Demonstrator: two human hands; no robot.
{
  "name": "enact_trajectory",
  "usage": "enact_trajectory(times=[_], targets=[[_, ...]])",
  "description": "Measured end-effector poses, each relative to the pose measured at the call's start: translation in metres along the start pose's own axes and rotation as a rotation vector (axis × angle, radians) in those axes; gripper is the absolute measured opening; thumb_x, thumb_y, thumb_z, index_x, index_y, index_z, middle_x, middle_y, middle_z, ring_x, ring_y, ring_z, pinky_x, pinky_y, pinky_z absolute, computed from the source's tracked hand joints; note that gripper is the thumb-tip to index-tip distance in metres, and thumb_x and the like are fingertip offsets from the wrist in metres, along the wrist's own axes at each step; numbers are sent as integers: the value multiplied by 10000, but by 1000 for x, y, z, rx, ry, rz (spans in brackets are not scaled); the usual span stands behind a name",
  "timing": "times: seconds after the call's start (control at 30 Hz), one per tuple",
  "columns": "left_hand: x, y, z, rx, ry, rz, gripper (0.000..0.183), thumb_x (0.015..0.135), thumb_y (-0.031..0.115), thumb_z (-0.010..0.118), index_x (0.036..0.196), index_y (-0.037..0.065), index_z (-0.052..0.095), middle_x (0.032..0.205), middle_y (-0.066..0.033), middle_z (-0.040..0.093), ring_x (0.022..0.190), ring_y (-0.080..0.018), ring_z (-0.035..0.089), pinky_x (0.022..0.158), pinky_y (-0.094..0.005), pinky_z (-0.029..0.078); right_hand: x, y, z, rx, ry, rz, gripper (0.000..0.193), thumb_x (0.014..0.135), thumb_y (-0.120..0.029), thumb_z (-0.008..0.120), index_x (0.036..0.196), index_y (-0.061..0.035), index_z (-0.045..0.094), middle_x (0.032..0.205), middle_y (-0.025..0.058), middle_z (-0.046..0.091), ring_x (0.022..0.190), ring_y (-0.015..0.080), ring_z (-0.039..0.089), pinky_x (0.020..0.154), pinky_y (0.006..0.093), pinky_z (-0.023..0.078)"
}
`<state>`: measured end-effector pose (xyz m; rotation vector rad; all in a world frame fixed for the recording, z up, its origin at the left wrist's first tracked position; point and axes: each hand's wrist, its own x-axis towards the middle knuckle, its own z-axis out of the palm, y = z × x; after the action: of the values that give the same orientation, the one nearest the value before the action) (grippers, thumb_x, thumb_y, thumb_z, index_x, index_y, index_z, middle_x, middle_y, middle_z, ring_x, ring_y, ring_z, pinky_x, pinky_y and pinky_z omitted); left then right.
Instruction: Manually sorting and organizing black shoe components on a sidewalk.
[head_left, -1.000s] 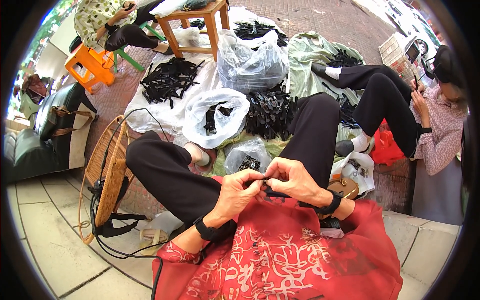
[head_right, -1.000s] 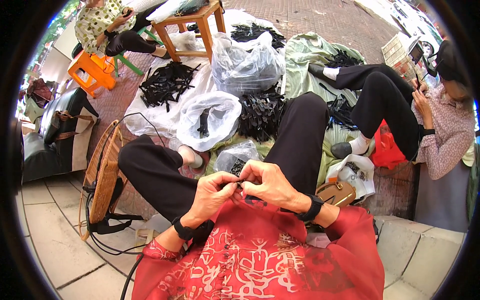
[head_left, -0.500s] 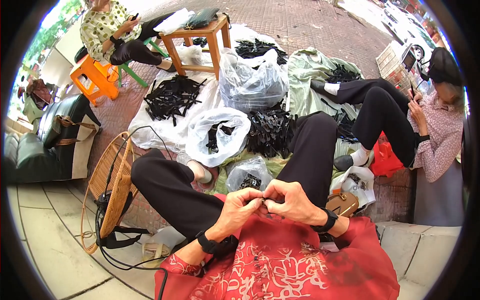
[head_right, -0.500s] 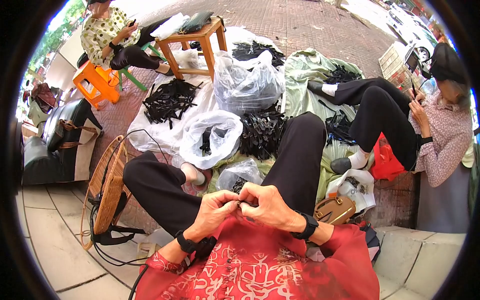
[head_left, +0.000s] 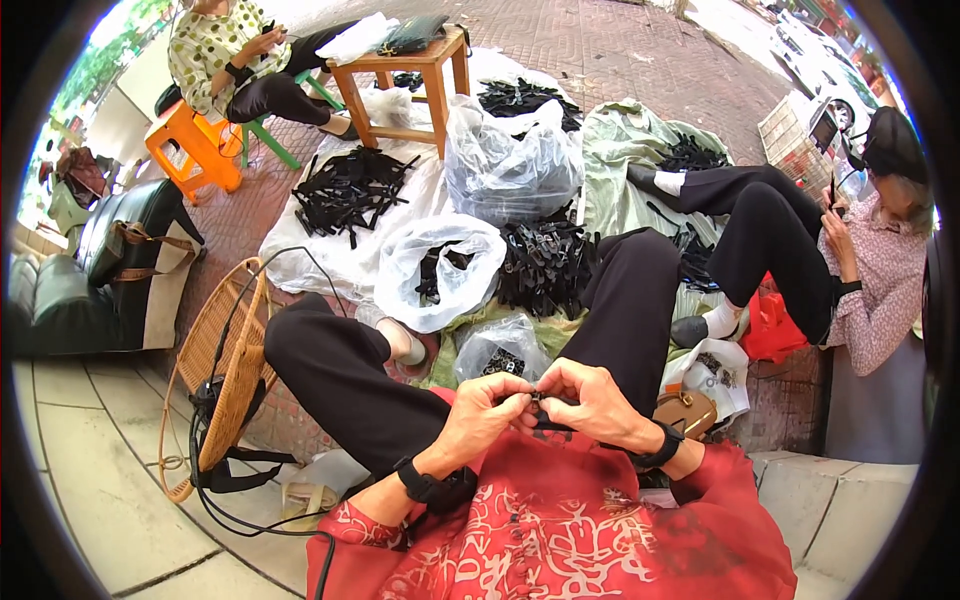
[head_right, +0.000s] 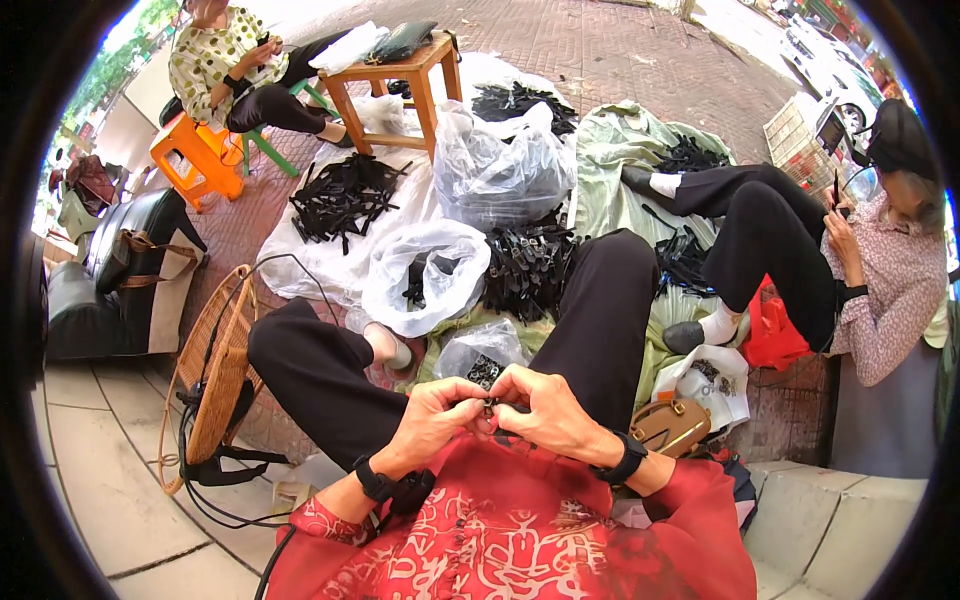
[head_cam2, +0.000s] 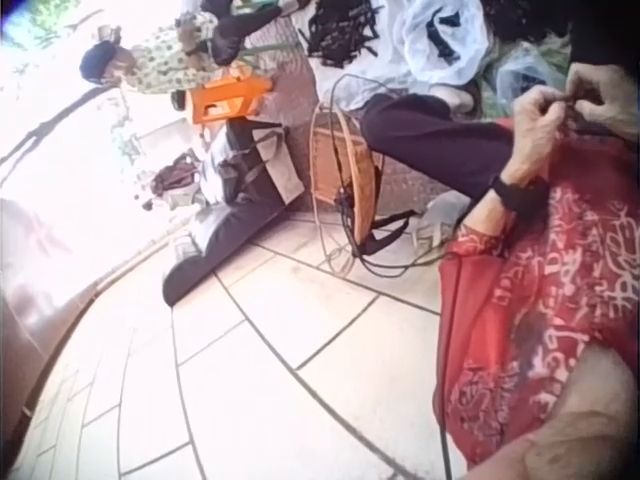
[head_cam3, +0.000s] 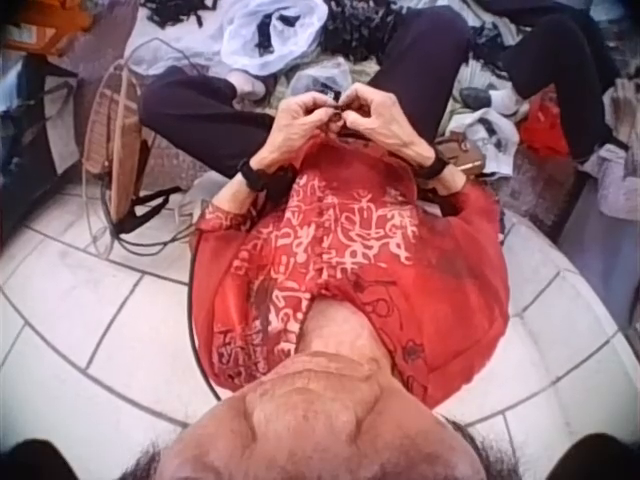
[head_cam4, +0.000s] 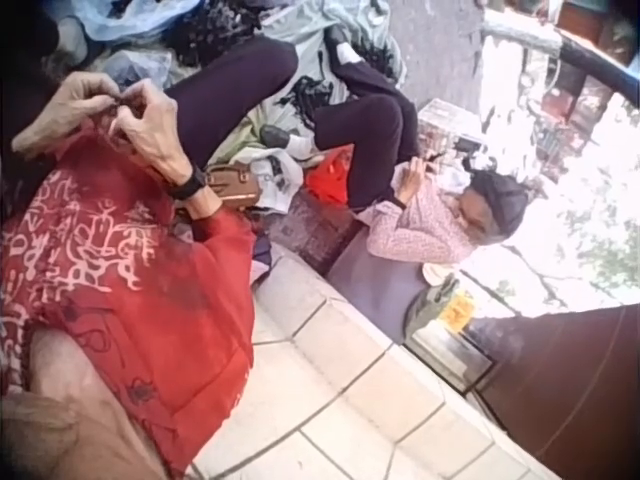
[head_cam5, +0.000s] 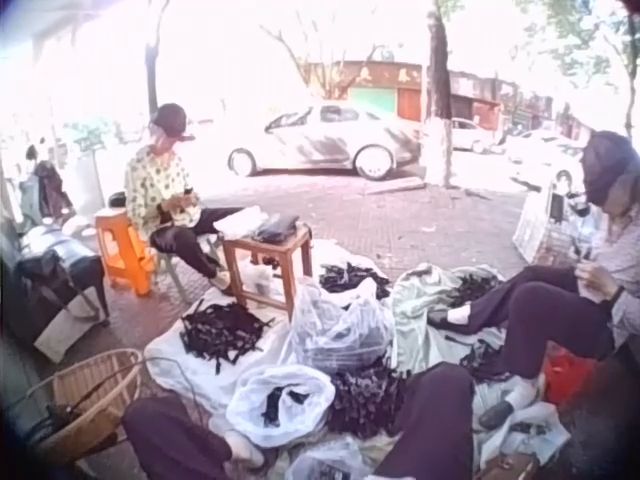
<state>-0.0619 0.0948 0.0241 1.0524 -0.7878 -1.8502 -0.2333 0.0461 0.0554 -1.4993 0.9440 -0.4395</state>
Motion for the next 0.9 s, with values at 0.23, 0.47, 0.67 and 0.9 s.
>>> enact_trajectory(times=[0.23,0.47,0.67,0.9], targets=[[-1,7,-7,-192,-80,-73,190,861,75,448,994,-46,509,847,-154,600,726,-202,616,657,-297,523,6,6,-6,335,-83,150,92,774,-41,529,842,21,523,715,34,567,589,53,506,523,191,426],[-2,10,-7,-258,-76,-163,192,855,68,448,983,-60,512,840,-159,598,709,-216,619,646,-307,531,5,12,-9,423,-143,217,91,794,-43,530,856,21,517,715,42,559,552,62,498,512,186,422],[-2,13,-4,-191,-50,-171,179,835,41,472,969,-69,513,805,-151,597,676,-209,619,617,-293,532,7,12,-8,440,-145,252,90,788,-40,533,854,19,516,711,42,557,543,63,497,507,184,419],[-1,9,-1,0,17,-113,142,826,21,489,932,-67,523,743,-122,595,618,-172,606,564,-259,521,7,13,-4,422,-134,240,95,784,-40,538,852,20,510,712,34,560,558,49,490,501,179,416]])
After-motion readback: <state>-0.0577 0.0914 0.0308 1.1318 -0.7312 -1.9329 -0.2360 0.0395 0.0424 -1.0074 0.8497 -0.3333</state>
